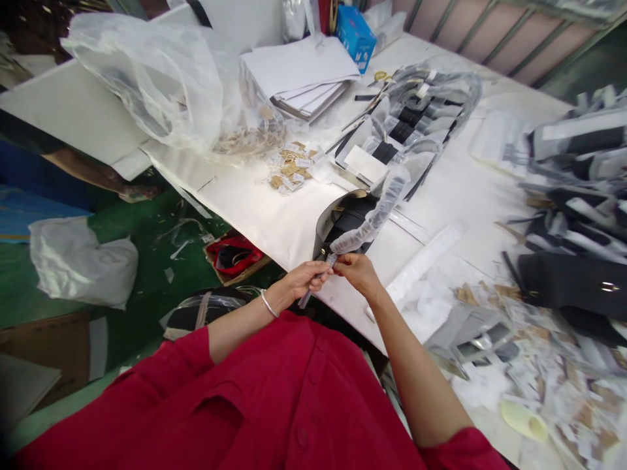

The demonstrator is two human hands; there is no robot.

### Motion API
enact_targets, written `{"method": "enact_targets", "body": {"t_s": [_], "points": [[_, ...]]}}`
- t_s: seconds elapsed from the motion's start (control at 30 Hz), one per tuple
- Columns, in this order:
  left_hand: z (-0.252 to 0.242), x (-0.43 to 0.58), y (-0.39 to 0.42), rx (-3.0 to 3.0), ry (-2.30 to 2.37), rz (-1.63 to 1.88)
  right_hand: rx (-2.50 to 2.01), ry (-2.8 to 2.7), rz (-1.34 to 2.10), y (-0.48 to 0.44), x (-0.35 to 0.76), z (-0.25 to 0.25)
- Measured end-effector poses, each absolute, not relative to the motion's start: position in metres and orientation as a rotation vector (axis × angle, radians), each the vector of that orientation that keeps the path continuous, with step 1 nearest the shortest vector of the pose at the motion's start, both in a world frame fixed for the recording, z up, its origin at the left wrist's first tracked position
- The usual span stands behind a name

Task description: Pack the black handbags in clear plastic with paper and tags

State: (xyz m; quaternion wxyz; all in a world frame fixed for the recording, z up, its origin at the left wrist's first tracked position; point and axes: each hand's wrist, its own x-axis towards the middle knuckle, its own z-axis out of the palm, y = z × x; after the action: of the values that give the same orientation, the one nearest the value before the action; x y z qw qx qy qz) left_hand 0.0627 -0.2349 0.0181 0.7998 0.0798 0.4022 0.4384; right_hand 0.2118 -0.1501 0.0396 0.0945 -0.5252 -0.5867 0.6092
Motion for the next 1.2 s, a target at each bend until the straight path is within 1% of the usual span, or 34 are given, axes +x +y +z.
{"method": "enact_targets", "body": {"t_s": [0.07,0.17,0.3,0.37,0.43,0.5,0.63,0.73,0.8,0.97,1.1,1.2], "points": [[0.021,0.066,-0.235,0.147,0.888,0.948,-1.610,-1.746,1.715,-0.153,0.207,0.038],[0.025,0.070,-0.235,0.111,0.942,0.981,-1.644,-1.744,1.669,-0.155,0.203,0.039],[0.031,0.075,-0.237,0.112,0.986,1.026,-1.798,-1.907,1.504,-0.153,0.200,0.039],[0.034,0.079,-0.238,0.125,1.026,1.063,-1.836,-1.882,1.492,-0.153,0.199,0.036],[0.035,0.082,-0.238,0.136,1.080,1.101,-1.824,-1.725,1.587,-0.155,0.197,0.034],[0.035,0.083,-0.237,0.133,1.122,1.149,-1.731,-1.516,1.795,-0.158,0.196,0.036],[0.031,0.082,-0.236,0.127,1.121,1.248,-1.273,-1.086,2.323,-0.169,0.199,0.047],[0.028,0.081,-0.237,0.128,1.074,1.236,-1.064,-0.822,2.495,-0.177,0.198,0.052],[0.028,0.082,-0.237,0.133,1.039,1.202,-1.065,-0.769,2.516,-0.180,0.194,0.052],[0.027,0.086,-0.237,0.234,1.035,1.163,-1.273,-0.870,2.454,-0.172,0.182,0.054],[0.023,0.092,-0.237,0.400,1.150,1.221,-1.446,-0.835,2.389,-0.164,0.174,0.049],[0.020,0.094,-0.237,0.468,1.230,1.280,-1.563,-0.798,2.254,-0.167,0.169,0.039]]}}
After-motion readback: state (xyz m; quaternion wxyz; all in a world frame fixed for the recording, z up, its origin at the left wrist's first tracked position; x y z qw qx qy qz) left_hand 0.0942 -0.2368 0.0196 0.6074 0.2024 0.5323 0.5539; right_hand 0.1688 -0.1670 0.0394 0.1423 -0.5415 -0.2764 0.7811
